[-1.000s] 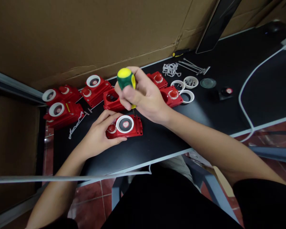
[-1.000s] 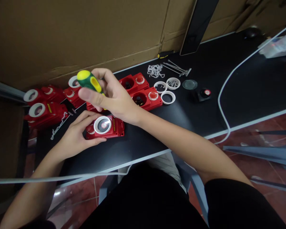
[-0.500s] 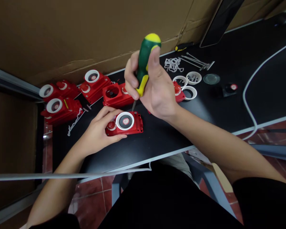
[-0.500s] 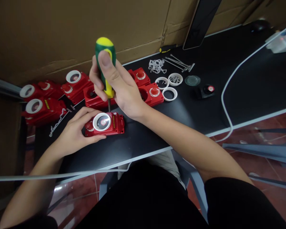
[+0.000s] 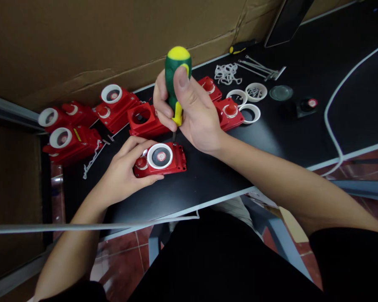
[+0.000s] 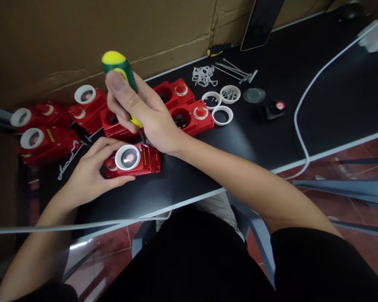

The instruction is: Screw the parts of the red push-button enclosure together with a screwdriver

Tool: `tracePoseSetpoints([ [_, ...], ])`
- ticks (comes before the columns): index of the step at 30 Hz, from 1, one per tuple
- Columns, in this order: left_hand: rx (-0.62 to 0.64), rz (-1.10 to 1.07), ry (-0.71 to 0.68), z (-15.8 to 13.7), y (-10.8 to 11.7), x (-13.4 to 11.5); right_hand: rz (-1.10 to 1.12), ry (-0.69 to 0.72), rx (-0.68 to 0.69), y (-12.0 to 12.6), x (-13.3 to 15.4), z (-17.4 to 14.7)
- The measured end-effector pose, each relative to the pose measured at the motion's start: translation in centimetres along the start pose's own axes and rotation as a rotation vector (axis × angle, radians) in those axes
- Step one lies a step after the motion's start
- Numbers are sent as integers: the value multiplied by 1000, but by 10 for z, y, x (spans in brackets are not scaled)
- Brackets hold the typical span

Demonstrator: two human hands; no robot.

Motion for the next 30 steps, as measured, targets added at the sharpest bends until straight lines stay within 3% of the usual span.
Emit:
tracePoseSetpoints([
  [5, 16, 11, 45, -1, -1, 3, -16, -73, 39, -1, 1, -1],
  [14, -8, 9, -13, 1, -1, 0, 82, 14, 194, -11, 8, -6],
  [18, -8, -7, -21, 0, 0, -1, 17, -147, 212, -16, 13, -13],
  [26, -26, 0, -29, -1, 1, -1, -84, -178, 247, -19, 20, -20],
  [30, -25, 27, -16, -1, 0, 0, -147, -92, 226, -15, 18, -17],
])
Point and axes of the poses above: each hand's wrist, its own z-axis towards the middle knuckle, its own y-axis out of the back of the hand, x = y × z, the point moved 8 cm from there along z, towards the middle knuckle, and after that the axes turned 13 degrees about x, right-handed, at the moved point
